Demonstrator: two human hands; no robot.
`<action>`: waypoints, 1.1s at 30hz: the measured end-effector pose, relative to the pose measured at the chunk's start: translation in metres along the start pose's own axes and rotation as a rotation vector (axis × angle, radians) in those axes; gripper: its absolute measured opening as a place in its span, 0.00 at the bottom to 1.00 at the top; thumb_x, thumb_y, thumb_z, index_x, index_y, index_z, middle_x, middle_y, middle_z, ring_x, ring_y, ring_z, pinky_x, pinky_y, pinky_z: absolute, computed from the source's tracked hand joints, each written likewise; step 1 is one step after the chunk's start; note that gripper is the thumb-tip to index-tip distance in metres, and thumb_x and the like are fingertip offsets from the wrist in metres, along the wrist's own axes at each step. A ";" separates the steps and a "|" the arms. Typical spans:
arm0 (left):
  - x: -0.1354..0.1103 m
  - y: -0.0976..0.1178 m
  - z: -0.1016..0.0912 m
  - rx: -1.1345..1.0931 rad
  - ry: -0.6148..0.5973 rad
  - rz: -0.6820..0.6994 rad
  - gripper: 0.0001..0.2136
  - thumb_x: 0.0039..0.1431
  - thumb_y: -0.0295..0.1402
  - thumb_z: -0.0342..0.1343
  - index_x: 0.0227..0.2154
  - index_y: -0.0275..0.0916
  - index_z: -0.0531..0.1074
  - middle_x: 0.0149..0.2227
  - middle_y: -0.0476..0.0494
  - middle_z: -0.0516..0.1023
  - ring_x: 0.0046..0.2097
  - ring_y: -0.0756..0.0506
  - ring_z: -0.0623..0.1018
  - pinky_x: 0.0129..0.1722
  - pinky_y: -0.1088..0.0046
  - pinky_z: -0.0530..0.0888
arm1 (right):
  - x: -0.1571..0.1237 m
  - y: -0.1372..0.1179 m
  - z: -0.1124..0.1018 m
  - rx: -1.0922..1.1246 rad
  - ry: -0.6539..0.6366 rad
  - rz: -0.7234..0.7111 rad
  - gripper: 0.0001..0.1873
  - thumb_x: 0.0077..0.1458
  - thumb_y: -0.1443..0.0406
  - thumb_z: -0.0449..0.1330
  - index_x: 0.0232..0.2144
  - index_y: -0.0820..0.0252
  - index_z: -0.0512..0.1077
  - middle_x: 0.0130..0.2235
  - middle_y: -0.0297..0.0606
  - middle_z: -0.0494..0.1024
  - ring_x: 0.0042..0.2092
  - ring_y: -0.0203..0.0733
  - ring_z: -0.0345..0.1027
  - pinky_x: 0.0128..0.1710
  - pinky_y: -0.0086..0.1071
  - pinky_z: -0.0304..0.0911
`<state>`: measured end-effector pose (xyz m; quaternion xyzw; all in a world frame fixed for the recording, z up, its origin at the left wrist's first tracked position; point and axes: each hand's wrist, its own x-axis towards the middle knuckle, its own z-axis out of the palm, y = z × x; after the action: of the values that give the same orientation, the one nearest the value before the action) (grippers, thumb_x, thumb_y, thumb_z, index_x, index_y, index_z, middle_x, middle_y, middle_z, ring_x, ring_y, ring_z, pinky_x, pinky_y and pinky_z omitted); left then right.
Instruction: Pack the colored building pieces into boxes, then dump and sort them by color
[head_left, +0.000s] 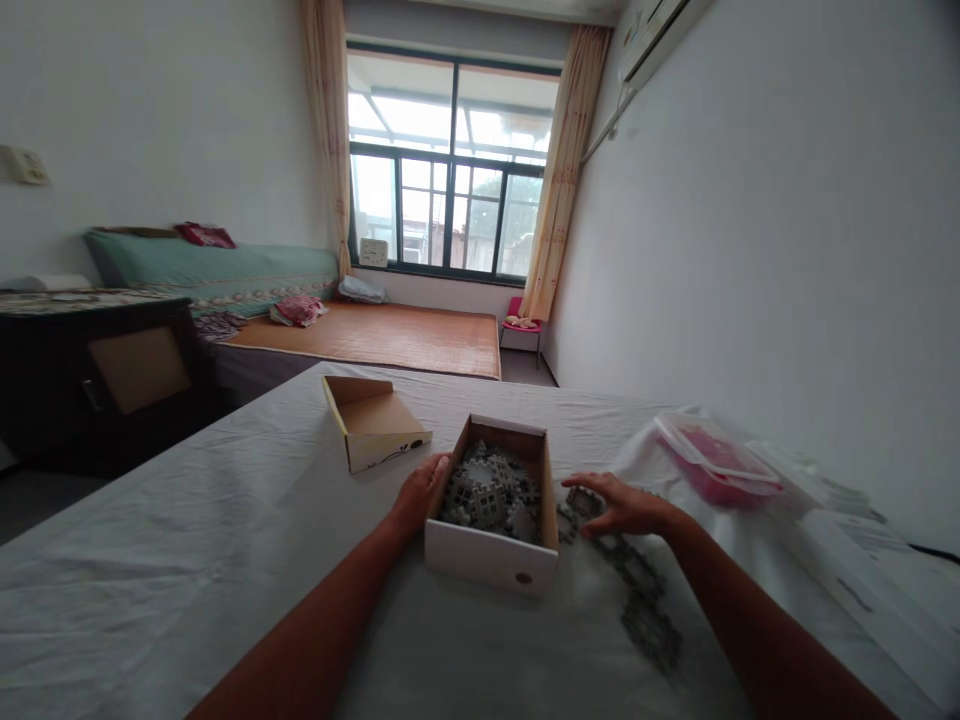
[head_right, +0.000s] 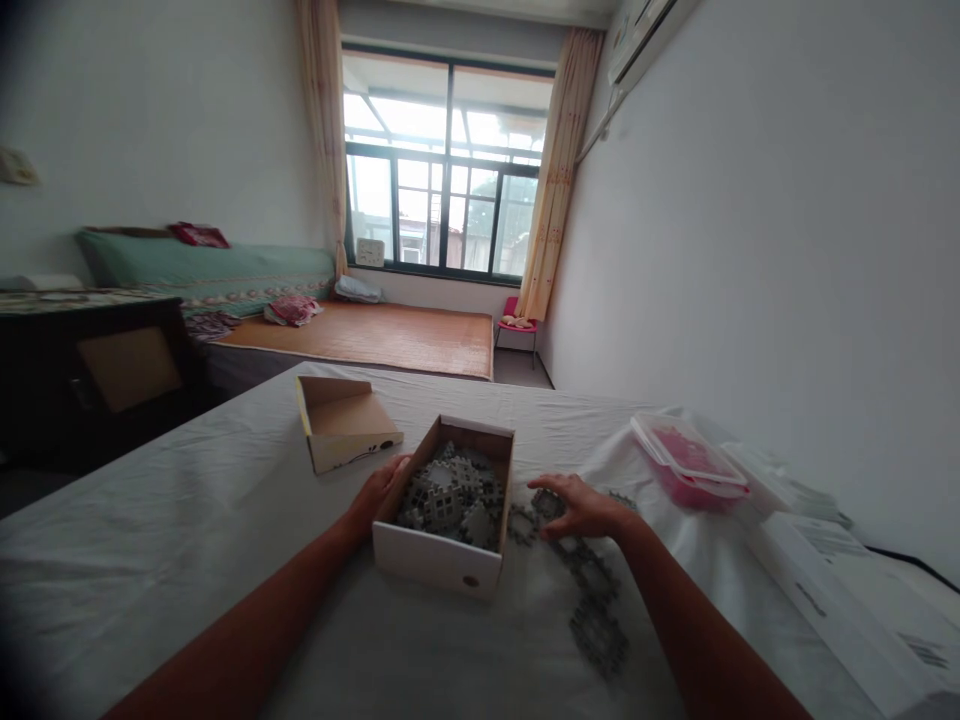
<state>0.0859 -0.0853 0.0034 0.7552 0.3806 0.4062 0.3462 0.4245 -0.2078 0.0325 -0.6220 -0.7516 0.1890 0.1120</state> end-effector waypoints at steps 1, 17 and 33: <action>0.000 0.001 0.000 0.000 0.000 0.002 0.21 0.60 0.45 0.40 0.42 0.37 0.73 0.41 0.40 0.79 0.45 0.40 0.75 0.48 0.66 0.68 | -0.001 -0.001 0.001 -0.024 -0.012 0.021 0.42 0.36 0.56 0.68 0.56 0.51 0.64 0.58 0.42 0.65 0.58 0.54 0.56 0.59 0.45 0.48; 0.002 -0.001 0.001 0.014 -0.015 0.020 0.21 0.61 0.44 0.39 0.42 0.37 0.72 0.43 0.39 0.77 0.46 0.41 0.74 0.48 0.66 0.68 | 0.003 -0.077 -0.045 0.455 0.244 -0.143 0.39 0.46 0.55 0.63 0.59 0.48 0.56 0.61 0.41 0.59 0.56 0.48 0.60 0.45 0.38 0.69; 0.001 0.001 0.000 -0.003 -0.020 0.002 0.19 0.61 0.42 0.40 0.42 0.39 0.73 0.42 0.43 0.78 0.46 0.42 0.75 0.47 0.70 0.69 | -0.006 0.000 0.019 -0.051 0.380 0.052 0.21 0.45 0.62 0.57 0.44 0.58 0.73 0.45 0.42 0.76 0.47 0.49 0.68 0.51 0.41 0.59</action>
<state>0.0868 -0.0852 0.0040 0.7590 0.3759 0.3996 0.3507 0.4182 -0.2163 0.0162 -0.6682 -0.7053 0.0517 0.2311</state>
